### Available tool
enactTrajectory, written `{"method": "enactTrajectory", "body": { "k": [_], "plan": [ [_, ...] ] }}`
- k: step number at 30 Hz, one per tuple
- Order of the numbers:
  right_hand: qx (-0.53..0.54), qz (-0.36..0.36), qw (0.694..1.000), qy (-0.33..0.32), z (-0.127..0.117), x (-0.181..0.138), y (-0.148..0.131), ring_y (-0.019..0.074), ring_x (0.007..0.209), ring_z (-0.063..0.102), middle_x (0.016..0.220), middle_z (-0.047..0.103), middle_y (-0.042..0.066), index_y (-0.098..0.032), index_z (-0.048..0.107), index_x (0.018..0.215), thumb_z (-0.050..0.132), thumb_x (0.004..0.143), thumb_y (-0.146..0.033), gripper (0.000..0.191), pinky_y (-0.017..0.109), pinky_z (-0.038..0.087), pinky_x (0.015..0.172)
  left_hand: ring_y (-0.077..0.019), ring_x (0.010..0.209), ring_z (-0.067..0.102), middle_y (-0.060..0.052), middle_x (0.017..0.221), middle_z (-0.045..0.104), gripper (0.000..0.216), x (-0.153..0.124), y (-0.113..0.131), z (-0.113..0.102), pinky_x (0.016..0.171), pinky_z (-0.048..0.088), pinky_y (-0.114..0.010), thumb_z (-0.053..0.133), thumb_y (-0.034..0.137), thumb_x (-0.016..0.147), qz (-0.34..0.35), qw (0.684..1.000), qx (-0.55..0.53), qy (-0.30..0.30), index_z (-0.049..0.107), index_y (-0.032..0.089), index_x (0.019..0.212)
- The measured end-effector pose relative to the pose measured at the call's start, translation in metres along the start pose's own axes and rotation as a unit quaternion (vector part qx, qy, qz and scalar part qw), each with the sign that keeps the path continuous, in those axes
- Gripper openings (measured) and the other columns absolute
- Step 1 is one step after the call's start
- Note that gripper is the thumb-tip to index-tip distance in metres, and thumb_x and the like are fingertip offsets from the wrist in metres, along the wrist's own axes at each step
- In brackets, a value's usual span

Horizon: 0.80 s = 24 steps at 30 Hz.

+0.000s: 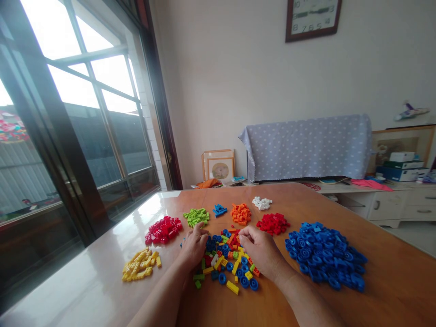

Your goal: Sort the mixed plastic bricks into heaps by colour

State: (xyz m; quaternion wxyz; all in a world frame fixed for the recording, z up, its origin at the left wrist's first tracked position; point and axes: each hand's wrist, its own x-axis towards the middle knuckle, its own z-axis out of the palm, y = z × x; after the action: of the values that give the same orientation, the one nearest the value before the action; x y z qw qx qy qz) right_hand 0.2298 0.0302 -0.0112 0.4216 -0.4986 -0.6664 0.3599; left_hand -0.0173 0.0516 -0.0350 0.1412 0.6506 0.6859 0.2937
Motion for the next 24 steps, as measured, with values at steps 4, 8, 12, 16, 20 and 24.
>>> {"method": "enactTrajectory", "body": {
  "k": [4, 8, 12, 16, 20, 24],
  "plan": [
    [0.008, -0.009, 1.000, -0.005, 0.000, 0.000, 0.001, 0.0167, 0.070, 0.061, 0.075, 0.065, 0.001, -0.020, 0.066, 0.091, 0.055, 0.084, -0.043, 0.027, 0.026, 0.049, 0.062, -0.0294, 0.140, 0.035, -0.007, 0.144, 0.054, 0.053, 0.001, -0.001, 0.002, 0.112, 0.027, -0.045, 0.033, 0.043, 0.095, 0.005, 1.000, 0.008, -0.027, 0.043, 0.023, 0.143],
    [-0.003, -0.011, 1.000, 0.001, 0.000, 0.001, 0.003, 0.0167, 0.069, 0.061, 0.075, 0.066, 0.001, -0.020, 0.067, 0.091, 0.055, 0.084, -0.044, 0.028, 0.026, 0.048, 0.061, -0.0272, 0.150, 0.016, -0.009, 0.156, 0.038, 0.061, 0.002, -0.002, 0.005, 0.119, 0.016, -0.041, 0.030, 0.048, 0.096, 0.005, 0.999, 0.008, -0.034, 0.034, 0.019, 0.150],
    [-0.019, -0.009, 1.000, 0.004, 0.000, 0.001, 0.002, 0.0165, 0.068, 0.061, 0.075, 0.065, 0.000, -0.021, 0.067, 0.091, 0.054, 0.085, -0.045, 0.028, 0.026, 0.048, 0.061, -0.0279, 0.149, 0.022, -0.010, 0.155, 0.041, 0.068, 0.000, 0.000, 0.005, 0.118, 0.018, -0.041, 0.028, 0.057, 0.096, 0.004, 0.999, 0.002, -0.043, 0.032, 0.019, 0.151],
    [-0.026, -0.015, 1.000, -0.002, 0.000, -0.001, 0.001, 0.0162, 0.068, 0.060, 0.074, 0.064, -0.001, -0.021, 0.066, 0.092, 0.052, 0.087, -0.044, 0.028, 0.026, 0.046, 0.060, -0.0277, 0.145, 0.030, -0.010, 0.153, 0.043, 0.069, -0.002, 0.002, 0.002, 0.116, 0.022, -0.041, 0.026, 0.063, 0.094, 0.002, 1.000, 0.005, -0.031, 0.037, 0.021, 0.148],
    [-0.036, -0.020, 0.999, 0.001, 0.000, 0.000, 0.003, 0.0157, 0.068, 0.059, 0.074, 0.063, -0.001, -0.021, 0.067, 0.093, 0.051, 0.088, -0.044, 0.029, 0.025, 0.044, 0.059, -0.0291, 0.142, 0.035, -0.009, 0.146, 0.052, 0.070, -0.005, 0.006, -0.002, 0.116, 0.023, -0.045, 0.024, 0.066, 0.093, 0.000, 0.999, -0.001, -0.036, 0.042, 0.023, 0.145],
    [-0.043, -0.030, 0.999, -0.001, 0.000, 0.000, 0.004, 0.0156, 0.068, 0.058, 0.075, 0.064, -0.001, -0.021, 0.067, 0.092, 0.050, 0.088, -0.044, 0.029, 0.025, 0.044, 0.059, -0.0311, 0.147, 0.024, -0.011, 0.154, 0.041, 0.077, -0.005, 0.009, -0.005, 0.118, 0.016, -0.049, 0.024, 0.069, 0.092, -0.015, 0.998, -0.001, -0.063, 0.034, 0.021, 0.151]
  ]
}}
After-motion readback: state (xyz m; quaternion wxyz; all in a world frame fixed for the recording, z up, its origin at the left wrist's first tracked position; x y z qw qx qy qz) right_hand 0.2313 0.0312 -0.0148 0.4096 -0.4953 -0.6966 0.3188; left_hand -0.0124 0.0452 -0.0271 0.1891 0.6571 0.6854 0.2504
